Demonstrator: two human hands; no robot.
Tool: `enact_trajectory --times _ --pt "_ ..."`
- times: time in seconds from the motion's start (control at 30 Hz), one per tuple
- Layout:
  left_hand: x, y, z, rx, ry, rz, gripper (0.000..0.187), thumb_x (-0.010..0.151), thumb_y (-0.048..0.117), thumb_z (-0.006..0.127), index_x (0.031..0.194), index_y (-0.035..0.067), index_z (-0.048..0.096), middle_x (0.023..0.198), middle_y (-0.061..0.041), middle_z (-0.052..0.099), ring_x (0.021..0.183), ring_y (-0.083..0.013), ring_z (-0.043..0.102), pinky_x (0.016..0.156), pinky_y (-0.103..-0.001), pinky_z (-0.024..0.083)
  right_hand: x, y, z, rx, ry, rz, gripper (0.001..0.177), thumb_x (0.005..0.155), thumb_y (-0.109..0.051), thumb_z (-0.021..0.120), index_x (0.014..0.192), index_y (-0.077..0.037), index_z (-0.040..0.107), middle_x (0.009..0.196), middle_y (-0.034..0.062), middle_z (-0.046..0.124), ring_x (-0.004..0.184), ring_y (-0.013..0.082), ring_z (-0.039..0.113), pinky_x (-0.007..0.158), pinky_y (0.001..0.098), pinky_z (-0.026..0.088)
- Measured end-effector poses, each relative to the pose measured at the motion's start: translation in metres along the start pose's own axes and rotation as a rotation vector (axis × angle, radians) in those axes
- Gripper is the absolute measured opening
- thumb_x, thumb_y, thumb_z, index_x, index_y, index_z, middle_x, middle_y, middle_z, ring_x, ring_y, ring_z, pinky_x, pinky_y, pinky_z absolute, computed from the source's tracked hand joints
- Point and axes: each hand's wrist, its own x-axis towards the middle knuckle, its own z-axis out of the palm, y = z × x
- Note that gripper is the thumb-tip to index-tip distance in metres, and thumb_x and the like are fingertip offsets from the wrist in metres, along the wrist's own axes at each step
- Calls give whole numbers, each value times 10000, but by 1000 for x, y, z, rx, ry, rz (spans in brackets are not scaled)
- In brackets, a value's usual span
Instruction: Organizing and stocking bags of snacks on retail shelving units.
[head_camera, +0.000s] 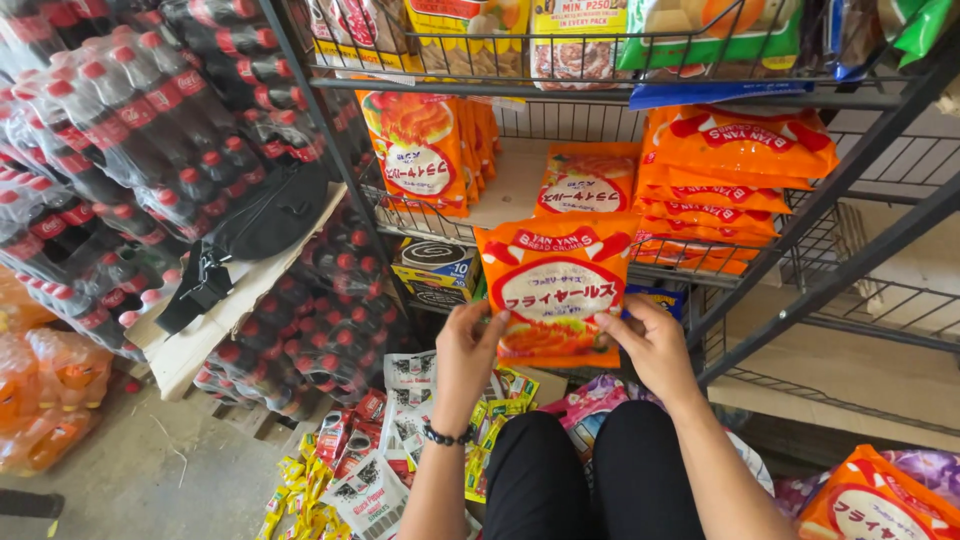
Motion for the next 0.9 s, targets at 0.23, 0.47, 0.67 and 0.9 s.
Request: enact_trajectory --times 0.23,0.47,0.67,0.9 --pt "50 31 -26 -133 55 152 360 904 156 781 1195 -32 684 970 -94 679 777 -141 714 665 -273 554 38 -60 39 -56 78 -317 261 981 -51 690 1229 18 642 1093 54 746 951 96 710 816 246 573" --pt "108 49 -46 -308 77 359 467 963 102 758 1349 -70 559 1237 -94 662 1121 -187 751 890 -264 602 85 -69 66 -276 198 -214 187 1043 -59 667 1143 94 629 906 186 730 736 199 615 736 328 483" --pt "157 23 -44 -613 -36 289 512 976 75 730 1420 -82 528 1308 -118 650 1201 -210 695 918 -272 573 120 -68 92 -129 108 -525 149 1069 -68 616 1181 28 635 1063 80 740 1007 112 722 888 260 579" --pt "198 -10 -60 -473 36 177 557 941 155 752 1401 -67 531 1276 -104 659 1116 -186 717 858 -249 587 153 -52 124 -274 96 -337 193 1071 -143 620 1195 -4 668 972 111 777 836 140 681 744 302 546"
